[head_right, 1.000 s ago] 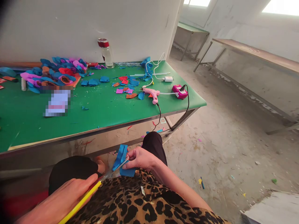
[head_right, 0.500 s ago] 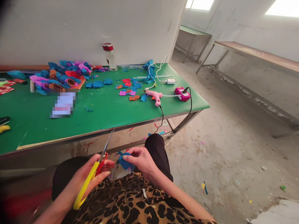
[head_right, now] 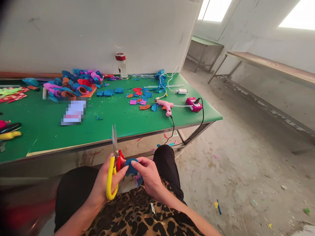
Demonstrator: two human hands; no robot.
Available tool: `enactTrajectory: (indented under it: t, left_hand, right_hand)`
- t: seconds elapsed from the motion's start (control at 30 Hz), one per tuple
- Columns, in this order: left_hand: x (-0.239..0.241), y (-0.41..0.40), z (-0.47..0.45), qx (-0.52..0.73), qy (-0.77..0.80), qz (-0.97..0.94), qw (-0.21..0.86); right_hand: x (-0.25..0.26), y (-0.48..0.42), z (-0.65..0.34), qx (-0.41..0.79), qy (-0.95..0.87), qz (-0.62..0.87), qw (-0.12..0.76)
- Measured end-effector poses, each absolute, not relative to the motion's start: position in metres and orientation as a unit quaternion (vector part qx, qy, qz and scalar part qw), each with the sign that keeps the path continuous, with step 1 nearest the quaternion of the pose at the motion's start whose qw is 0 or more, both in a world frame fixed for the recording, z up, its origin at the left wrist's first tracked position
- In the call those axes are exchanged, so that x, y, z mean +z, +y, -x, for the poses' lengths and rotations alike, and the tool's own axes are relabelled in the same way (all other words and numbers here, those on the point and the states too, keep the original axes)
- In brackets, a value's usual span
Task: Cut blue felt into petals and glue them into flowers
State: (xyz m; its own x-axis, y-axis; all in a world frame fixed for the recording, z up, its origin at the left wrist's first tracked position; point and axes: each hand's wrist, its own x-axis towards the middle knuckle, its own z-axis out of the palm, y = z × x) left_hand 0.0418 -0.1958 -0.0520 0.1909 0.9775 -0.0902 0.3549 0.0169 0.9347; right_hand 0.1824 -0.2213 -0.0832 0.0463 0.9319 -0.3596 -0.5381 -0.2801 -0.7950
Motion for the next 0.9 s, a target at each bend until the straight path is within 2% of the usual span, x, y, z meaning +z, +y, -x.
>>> enactTrajectory:
  t: [0.27,0.43,0.53,0.73,0.9]
  left_hand:
    - [-0.055,-0.188,-0.031,0.265,0.517,-0.648,0.492]
    - [-0.048,-0.194,-0.014,0.197,0.513,-0.737,0.394]
    - [-0.041,-0.198,0.005,0.106,0.506,-0.787,0.335]
    - [-0.030,-0.210,0.024,-0.080,0.491,-0.820,0.284]
    - [-0.031,-0.216,0.022,-0.102,0.480,-0.829,0.267]
  right_hand:
    - [-0.082,-0.220,-0.184,0.674,-0.246,0.472,0.512]
    - [-0.084,-0.219,-0.190,0.659,-0.196,0.476,0.548]
    - [-0.081,-0.217,-0.197,0.644,-0.177,0.470,0.577]
    - [-0.078,-0.217,-0.202,0.633,-0.168,0.462,0.599]
    - [-0.082,-0.221,-0.200,0.641,-0.189,0.443,0.598]
